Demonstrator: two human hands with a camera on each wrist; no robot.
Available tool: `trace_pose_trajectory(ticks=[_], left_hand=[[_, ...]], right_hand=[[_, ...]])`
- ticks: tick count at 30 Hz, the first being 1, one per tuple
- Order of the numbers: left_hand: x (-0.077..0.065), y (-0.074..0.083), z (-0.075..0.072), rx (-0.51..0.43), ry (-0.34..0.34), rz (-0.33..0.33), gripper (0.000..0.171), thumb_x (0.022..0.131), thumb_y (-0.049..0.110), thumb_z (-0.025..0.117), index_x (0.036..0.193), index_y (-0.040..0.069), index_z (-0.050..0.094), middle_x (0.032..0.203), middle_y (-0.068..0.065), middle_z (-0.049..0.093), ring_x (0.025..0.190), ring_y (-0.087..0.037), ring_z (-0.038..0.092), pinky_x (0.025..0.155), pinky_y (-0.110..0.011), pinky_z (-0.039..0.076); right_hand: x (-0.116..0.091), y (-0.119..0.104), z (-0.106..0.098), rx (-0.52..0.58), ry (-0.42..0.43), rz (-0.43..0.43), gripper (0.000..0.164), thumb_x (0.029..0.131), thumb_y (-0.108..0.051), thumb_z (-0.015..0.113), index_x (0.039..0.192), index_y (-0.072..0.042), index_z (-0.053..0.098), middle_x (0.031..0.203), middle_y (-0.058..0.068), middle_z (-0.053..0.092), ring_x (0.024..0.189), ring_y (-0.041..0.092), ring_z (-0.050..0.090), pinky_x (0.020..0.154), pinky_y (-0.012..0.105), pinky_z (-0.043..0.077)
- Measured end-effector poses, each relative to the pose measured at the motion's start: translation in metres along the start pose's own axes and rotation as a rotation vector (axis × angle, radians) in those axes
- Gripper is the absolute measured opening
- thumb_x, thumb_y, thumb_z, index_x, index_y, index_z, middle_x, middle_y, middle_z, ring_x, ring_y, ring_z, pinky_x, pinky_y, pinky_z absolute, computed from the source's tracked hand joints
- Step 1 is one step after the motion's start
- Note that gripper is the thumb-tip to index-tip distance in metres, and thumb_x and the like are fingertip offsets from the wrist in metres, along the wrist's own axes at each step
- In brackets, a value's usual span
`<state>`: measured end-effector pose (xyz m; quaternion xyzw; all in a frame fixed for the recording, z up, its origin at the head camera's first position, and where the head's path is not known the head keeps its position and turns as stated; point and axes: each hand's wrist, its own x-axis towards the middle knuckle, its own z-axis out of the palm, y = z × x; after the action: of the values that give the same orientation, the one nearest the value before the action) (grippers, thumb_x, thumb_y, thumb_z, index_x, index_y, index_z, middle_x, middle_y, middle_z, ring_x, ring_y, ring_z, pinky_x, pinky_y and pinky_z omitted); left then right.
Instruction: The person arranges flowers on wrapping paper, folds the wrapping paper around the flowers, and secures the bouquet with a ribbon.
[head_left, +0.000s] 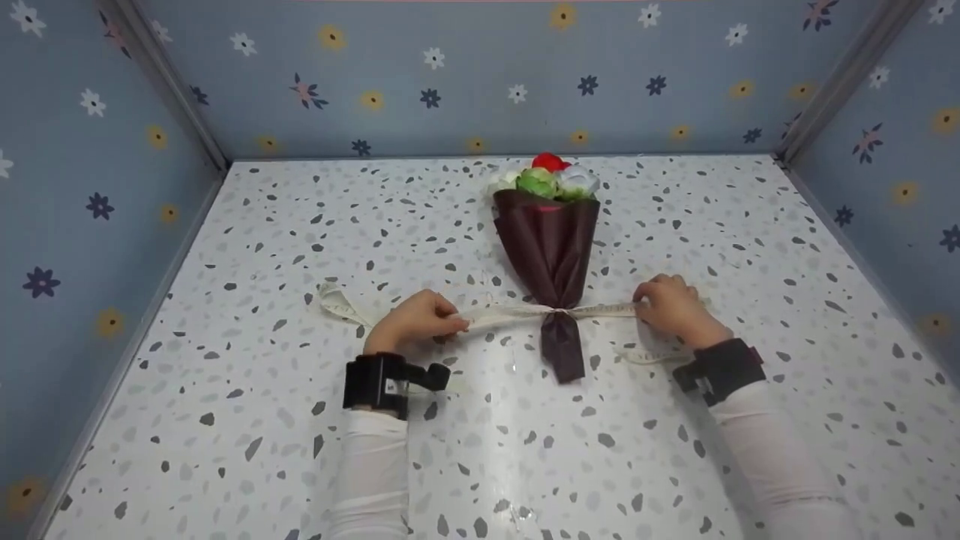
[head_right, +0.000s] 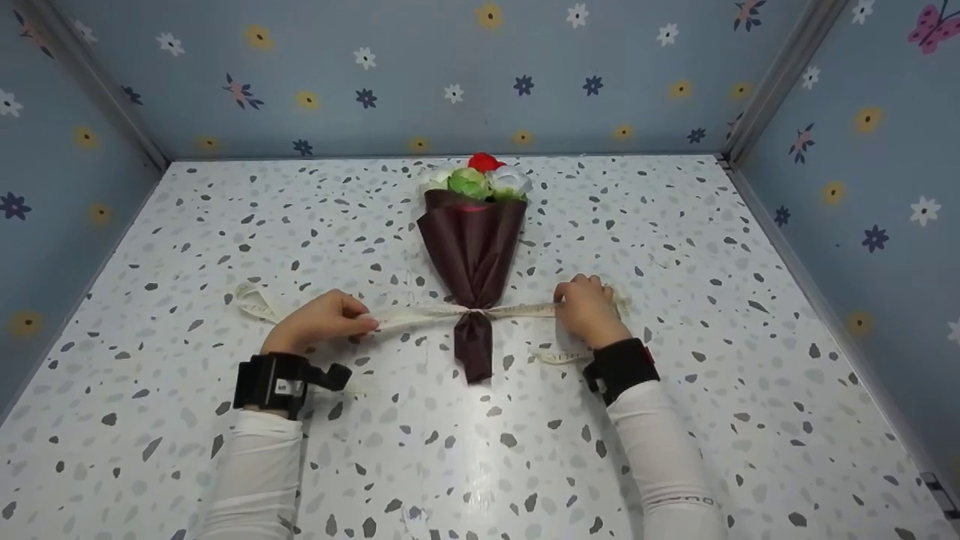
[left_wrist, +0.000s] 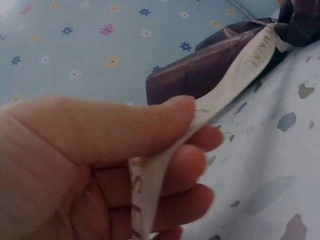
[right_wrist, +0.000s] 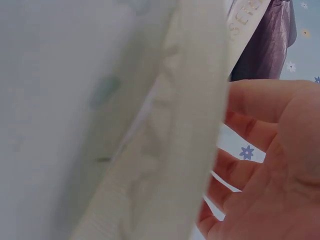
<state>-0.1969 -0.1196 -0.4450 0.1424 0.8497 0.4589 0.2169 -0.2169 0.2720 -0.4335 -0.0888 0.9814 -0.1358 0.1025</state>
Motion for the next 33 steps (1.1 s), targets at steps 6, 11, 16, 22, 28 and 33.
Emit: trace_pose_trajectory(ticks=[6, 11, 16, 22, 28, 33], left_hand=[[-0.003, 0.007, -0.001, -0.119, -0.116, 0.055, 0.031, 0.088, 0.026, 0.065, 0.087, -0.005, 0.067, 0.062, 0.003, 0.057, 0.057, -0.01, 0.053, 0.059, -0.023, 0.045], [0.006, 0.018, 0.008, -0.277, -0.012, 0.332, 0.019, 0.093, 0.015, 0.059, 0.085, -0.002, 0.066, 0.094, 0.0, 0.06, 0.09, -0.012, 0.054, 0.08, -0.027, 0.044], [0.019, 0.032, 0.023, -0.49, 0.106, 0.459, 0.019, 0.094, 0.009, 0.057, 0.079, 0.01, 0.068, 0.129, -0.013, 0.055, 0.122, -0.018, 0.048, 0.104, -0.035, 0.039], [0.031, 0.047, 0.041, -0.68, 0.263, 0.489, 0.024, 0.095, 0.012, 0.057, 0.101, -0.008, 0.069, 0.101, 0.0, 0.069, 0.077, -0.005, 0.054, 0.073, -0.018, 0.043], [0.032, 0.05, 0.049, -0.736, 0.416, 0.395, 0.018, 0.09, -0.001, 0.057, 0.098, -0.015, 0.066, 0.076, 0.007, 0.068, 0.07, -0.005, 0.057, 0.064, -0.016, 0.044], [0.036, 0.052, 0.05, -0.719, 0.448, 0.343, 0.019, 0.091, 0.003, 0.058, 0.097, -0.013, 0.066, 0.069, 0.009, 0.063, 0.063, -0.004, 0.051, 0.061, -0.018, 0.04]], right_hand=[[0.0, 0.001, 0.002, -0.015, 0.015, -0.001, 0.022, 0.088, -0.012, 0.058, 0.105, 0.0, 0.066, 0.112, 0.025, 0.056, 0.106, 0.042, 0.047, 0.091, 0.059, 0.034], [0.0, 0.001, 0.003, -0.042, 0.023, -0.009, 0.022, 0.087, -0.011, 0.059, 0.104, 0.0, 0.067, 0.111, 0.025, 0.056, 0.105, 0.043, 0.048, 0.09, 0.059, 0.036], [0.001, 0.003, 0.002, -0.048, -0.001, 0.019, 0.022, 0.088, -0.011, 0.059, 0.105, 0.0, 0.066, 0.113, 0.024, 0.055, 0.105, 0.042, 0.048, 0.091, 0.059, 0.035], [0.003, 0.002, 0.001, -0.026, -0.02, 0.008, 0.02, 0.088, -0.012, 0.059, 0.101, 0.0, 0.067, 0.105, 0.02, 0.06, 0.1, 0.039, 0.05, 0.092, 0.058, 0.033], [0.005, 0.003, -0.001, 0.005, -0.06, 0.031, 0.019, 0.09, -0.019, 0.059, 0.094, -0.002, 0.066, 0.087, 0.014, 0.066, 0.083, 0.032, 0.055, 0.09, 0.056, 0.025], [0.0, 0.013, -0.008, 0.033, -0.081, 0.067, 0.024, 0.09, -0.019, 0.058, 0.099, 0.001, 0.066, 0.089, 0.015, 0.068, 0.078, 0.03, 0.057, 0.09, 0.055, 0.025]])
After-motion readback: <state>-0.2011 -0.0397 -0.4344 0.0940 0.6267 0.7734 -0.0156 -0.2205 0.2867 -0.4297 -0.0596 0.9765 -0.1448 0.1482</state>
